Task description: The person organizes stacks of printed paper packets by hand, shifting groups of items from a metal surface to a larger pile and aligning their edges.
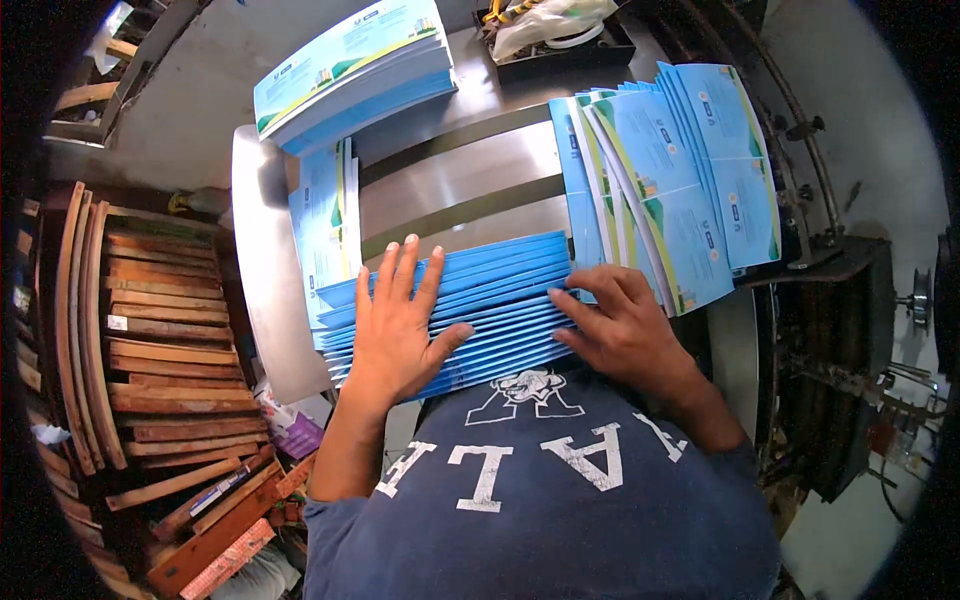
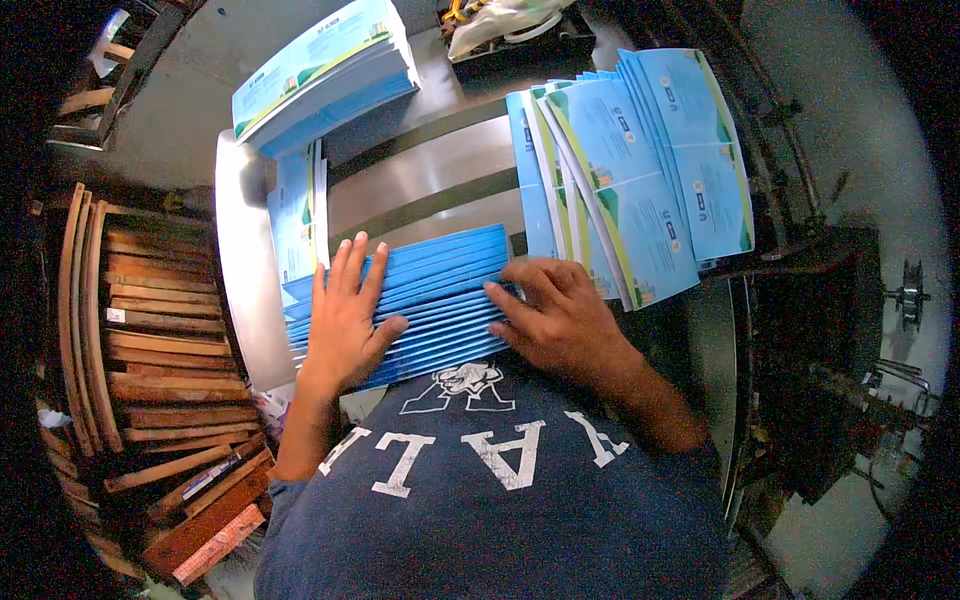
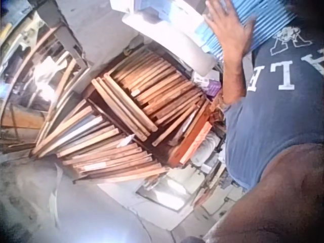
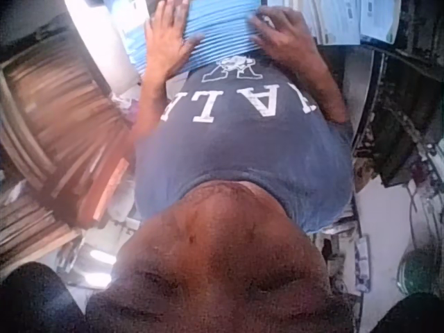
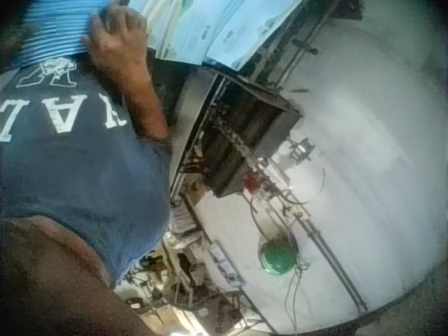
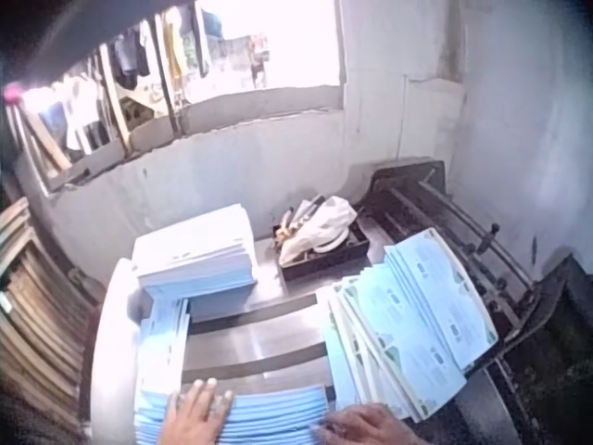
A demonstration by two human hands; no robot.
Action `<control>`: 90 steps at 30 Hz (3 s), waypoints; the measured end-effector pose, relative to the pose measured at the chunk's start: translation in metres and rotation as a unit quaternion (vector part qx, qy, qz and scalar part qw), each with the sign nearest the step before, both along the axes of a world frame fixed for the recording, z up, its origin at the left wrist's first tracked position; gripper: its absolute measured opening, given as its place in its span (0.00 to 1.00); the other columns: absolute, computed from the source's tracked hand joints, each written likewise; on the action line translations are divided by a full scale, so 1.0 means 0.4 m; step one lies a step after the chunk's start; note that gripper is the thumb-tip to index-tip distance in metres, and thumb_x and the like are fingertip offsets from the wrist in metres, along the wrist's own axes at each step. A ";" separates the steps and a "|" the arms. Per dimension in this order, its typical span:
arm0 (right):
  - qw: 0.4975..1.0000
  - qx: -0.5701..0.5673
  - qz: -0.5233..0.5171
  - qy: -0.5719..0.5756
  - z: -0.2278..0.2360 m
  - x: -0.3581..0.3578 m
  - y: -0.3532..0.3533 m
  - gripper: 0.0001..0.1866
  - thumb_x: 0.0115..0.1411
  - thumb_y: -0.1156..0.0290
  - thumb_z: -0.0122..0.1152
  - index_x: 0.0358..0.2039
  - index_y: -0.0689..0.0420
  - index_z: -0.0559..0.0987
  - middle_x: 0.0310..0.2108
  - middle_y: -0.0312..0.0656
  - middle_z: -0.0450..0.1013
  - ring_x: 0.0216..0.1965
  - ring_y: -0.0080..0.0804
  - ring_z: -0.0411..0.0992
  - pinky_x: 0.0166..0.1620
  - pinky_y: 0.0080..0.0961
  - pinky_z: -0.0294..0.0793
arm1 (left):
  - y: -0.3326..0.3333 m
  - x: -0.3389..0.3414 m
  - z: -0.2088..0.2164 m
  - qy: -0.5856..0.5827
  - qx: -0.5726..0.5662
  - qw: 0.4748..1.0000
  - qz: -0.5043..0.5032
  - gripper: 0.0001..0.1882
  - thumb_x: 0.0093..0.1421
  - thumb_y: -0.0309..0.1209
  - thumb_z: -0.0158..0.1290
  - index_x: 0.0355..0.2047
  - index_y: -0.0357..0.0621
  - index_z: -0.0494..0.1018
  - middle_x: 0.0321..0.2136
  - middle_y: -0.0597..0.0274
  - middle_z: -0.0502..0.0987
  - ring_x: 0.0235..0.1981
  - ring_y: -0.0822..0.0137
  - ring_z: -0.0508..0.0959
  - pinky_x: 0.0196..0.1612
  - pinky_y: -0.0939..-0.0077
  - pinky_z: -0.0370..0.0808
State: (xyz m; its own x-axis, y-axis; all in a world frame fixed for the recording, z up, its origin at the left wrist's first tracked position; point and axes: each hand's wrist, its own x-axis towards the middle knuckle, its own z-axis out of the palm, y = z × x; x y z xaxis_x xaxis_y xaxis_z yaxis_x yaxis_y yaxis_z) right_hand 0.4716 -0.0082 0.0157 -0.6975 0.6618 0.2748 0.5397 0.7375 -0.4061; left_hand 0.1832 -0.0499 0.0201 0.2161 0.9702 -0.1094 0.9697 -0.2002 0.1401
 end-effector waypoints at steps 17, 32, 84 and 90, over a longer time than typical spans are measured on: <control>1.000 -0.007 0.014 -0.001 -0.016 -0.069 0.033 0.08 0.58 0.69 0.59 0.37 0.57 0.79 0.27 0.42 0.72 0.27 0.39 0.74 0.29 0.35 0.74 | -0.001 0.014 -0.029 -0.007 0.038 0.998 0.045 0.30 0.68 0.43 0.42 0.68 0.48 0.57 0.67 0.48 0.56 0.67 0.49 0.56 0.67 0.42 0.47; 0.996 -0.055 -0.051 -0.042 0.017 -0.104 0.037 0.15 0.53 0.71 0.65 0.41 0.58 0.76 0.32 0.44 0.72 0.33 0.43 0.75 0.35 0.37 0.75 | 0.006 -0.011 0.008 -0.129 0.039 0.989 -0.064 0.27 0.58 0.30 0.56 0.59 0.68 0.70 0.64 0.44 0.59 0.62 0.45 0.64 0.62 0.35 0.56; 0.908 -0.233 0.223 -0.266 0.085 -0.109 0.156 0.07 0.57 0.74 0.54 0.36 0.55 0.78 0.36 0.46 0.78 0.37 0.46 0.79 0.39 0.42 0.79 | -0.020 -0.021 -0.002 -0.199 0.004 0.978 -0.055 0.14 0.50 0.30 0.64 0.39 0.56 0.79 0.65 0.50 0.61 0.66 0.47 0.58 0.67 0.41 0.47; 0.909 -0.156 0.256 -0.289 0.074 -0.106 0.133 0.17 0.56 0.75 0.62 0.47 0.53 0.76 0.38 0.42 0.77 0.33 0.38 0.79 0.33 0.34 0.78 | -0.020 -0.019 0.003 -0.193 -0.012 0.978 -0.072 0.14 0.53 0.27 0.62 0.40 0.58 0.78 0.64 0.51 0.60 0.66 0.48 0.57 0.66 0.39 0.47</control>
